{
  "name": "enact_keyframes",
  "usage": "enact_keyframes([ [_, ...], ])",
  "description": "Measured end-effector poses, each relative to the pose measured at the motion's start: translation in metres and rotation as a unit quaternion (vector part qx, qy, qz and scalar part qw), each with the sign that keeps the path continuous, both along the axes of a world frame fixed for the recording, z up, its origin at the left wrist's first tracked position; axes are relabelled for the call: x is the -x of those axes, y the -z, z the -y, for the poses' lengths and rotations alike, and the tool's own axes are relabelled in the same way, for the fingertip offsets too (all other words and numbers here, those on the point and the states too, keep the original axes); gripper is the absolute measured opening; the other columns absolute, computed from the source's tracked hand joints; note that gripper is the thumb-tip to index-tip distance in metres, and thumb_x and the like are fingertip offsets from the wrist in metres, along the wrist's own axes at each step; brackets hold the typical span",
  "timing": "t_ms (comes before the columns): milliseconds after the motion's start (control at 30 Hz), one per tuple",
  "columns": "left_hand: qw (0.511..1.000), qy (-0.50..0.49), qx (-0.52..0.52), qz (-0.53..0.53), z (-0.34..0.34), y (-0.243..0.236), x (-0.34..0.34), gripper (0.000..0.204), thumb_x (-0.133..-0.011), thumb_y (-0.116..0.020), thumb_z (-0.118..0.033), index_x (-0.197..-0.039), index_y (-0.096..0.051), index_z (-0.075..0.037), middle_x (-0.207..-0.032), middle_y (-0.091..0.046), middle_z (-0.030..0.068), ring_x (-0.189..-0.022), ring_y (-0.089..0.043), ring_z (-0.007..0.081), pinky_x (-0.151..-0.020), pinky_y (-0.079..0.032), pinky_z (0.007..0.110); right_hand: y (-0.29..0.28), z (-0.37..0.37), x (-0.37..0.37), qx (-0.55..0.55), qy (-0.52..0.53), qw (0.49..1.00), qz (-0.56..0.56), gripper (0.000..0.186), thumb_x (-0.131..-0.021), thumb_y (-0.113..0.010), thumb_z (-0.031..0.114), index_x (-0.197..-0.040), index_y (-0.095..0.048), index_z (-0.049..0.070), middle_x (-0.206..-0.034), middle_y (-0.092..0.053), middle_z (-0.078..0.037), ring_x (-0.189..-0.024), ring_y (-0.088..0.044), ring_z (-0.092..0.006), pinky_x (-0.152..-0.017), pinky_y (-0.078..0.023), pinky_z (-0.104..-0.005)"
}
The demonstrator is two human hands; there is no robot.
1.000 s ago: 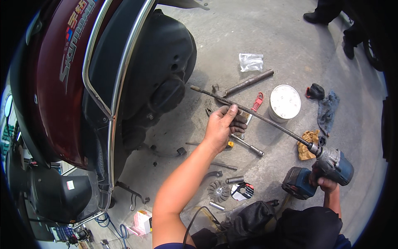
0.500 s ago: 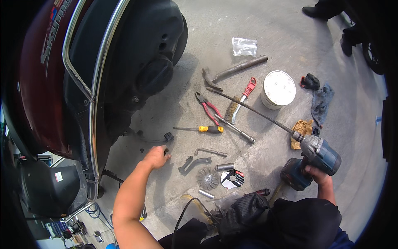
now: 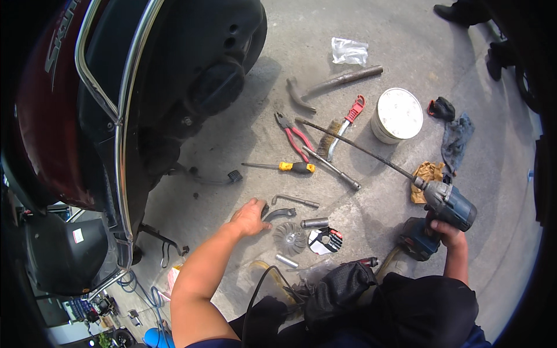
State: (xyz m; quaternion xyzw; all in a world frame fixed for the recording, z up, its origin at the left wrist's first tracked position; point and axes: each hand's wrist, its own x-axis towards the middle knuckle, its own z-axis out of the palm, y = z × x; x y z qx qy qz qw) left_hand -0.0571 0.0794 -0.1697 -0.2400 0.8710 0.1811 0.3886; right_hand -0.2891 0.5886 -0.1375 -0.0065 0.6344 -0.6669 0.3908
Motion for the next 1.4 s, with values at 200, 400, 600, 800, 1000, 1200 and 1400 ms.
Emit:
enact_keyframes([
  [200, 0.998, -0.046, 0.033, 0.003, -0.018, -0.005, -0.009, 0.059, -0.084, -0.078, -0.030, -0.136, -0.052, -0.017, -0.129, -0.058, 0.0166, -0.124, -0.058, 0.0394, -0.103, -0.049, 0.049, 0.007, 0.004, 0.018, -0.008, 0.074, 0.997, 0.008, 0.049, -0.070, -0.077, 0.021, -0.111, -0.065, -0.003, -0.078, -0.065, -0.010, -0.058, -0.062, -0.0209, -0.057, -0.052, -0.0350],
  [400, 0.999, -0.023, 0.019, -0.038, -0.016, -0.003, -0.025, 0.046, -0.086, -0.073, -0.023, -0.127, -0.054, -0.013, -0.124, -0.060, 0.0187, -0.120, -0.059, 0.0403, -0.101, -0.050, 0.050, 0.016, 0.008, 0.040, -0.104, 0.153, 0.983, -0.019, 0.039, -0.078, -0.078, 0.020, -0.109, -0.063, 0.001, -0.086, -0.065, -0.007, -0.068, -0.064, -0.0189, -0.060, -0.053, -0.0332],
  [600, 0.986, -0.117, -0.059, -0.105, -0.006, 0.026, -0.038, 0.034, -0.095, -0.065, -0.019, -0.125, -0.056, -0.006, -0.126, -0.061, 0.0217, -0.119, -0.058, 0.0426, -0.100, -0.048, 0.048, 0.042, 0.011, 0.054, -0.221, 0.157, 0.959, -0.079, 0.037, -0.086, -0.076, 0.019, -0.116, -0.067, 0.000, -0.102, -0.072, -0.007, -0.083, -0.066, -0.0157, -0.072, -0.054, -0.0320],
  [800, 0.970, -0.119, -0.055, -0.206, -0.025, 0.007, -0.045, 0.026, -0.101, -0.059, -0.015, -0.124, -0.062, -0.003, -0.120, -0.064, 0.0240, -0.113, -0.060, 0.0443, -0.097, -0.049, 0.048, 0.000, 0.014, 0.032, -0.531, -0.031, 0.772, -0.348, 0.035, -0.090, -0.075, 0.020, -0.112, -0.066, -0.006, -0.095, -0.072, -0.006, -0.083, -0.065, -0.0147, -0.074, -0.053, -0.0317],
  [1000, 0.943, -0.099, -0.010, -0.317, -0.010, -0.079, -0.029, 0.029, -0.099, -0.064, -0.016, -0.122, -0.063, 0.001, -0.110, -0.067, 0.0235, -0.100, -0.066, 0.0422, -0.089, -0.052, 0.043, -0.072, 0.102, 0.041, -0.186, -0.126, 0.915, -0.336, 0.025, -0.094, -0.073, 0.013, -0.109, -0.064, -0.006, -0.084, -0.070, -0.011, -0.077, -0.063, -0.0117, -0.070, -0.053, -0.0301],
  [1200, 0.896, -0.102, 0.057, -0.428, 0.006, -0.154, -0.025, 0.033, -0.087, -0.081, -0.021, -0.109, -0.070, 0.001, -0.100, -0.069, 0.0201, -0.087, -0.068, 0.0372, -0.077, -0.054, 0.042, -0.107, 0.283, 0.027, -0.091, -0.499, 0.809, -0.298, 0.038, -0.097, -0.072, 0.027, -0.116, -0.065, -0.005, -0.089, -0.073, -0.018, -0.083, -0.073, -0.0253, -0.076, -0.057, -0.0383],
  [1400, 0.859, -0.119, 0.135, -0.478, 0.049, -0.168, -0.027, 0.038, -0.084, -0.082, -0.023, -0.111, -0.069, 0.001, -0.100, -0.069, 0.0191, -0.091, -0.068, 0.0394, -0.079, -0.055, 0.044, -0.093, 0.442, -0.016, -0.007, -0.477, 0.850, -0.225, 0.034, -0.100, -0.067, 0.018, -0.123, -0.061, -0.007, -0.099, -0.072, -0.016, -0.088, -0.072, -0.0197, -0.076, -0.060, -0.0332],
])
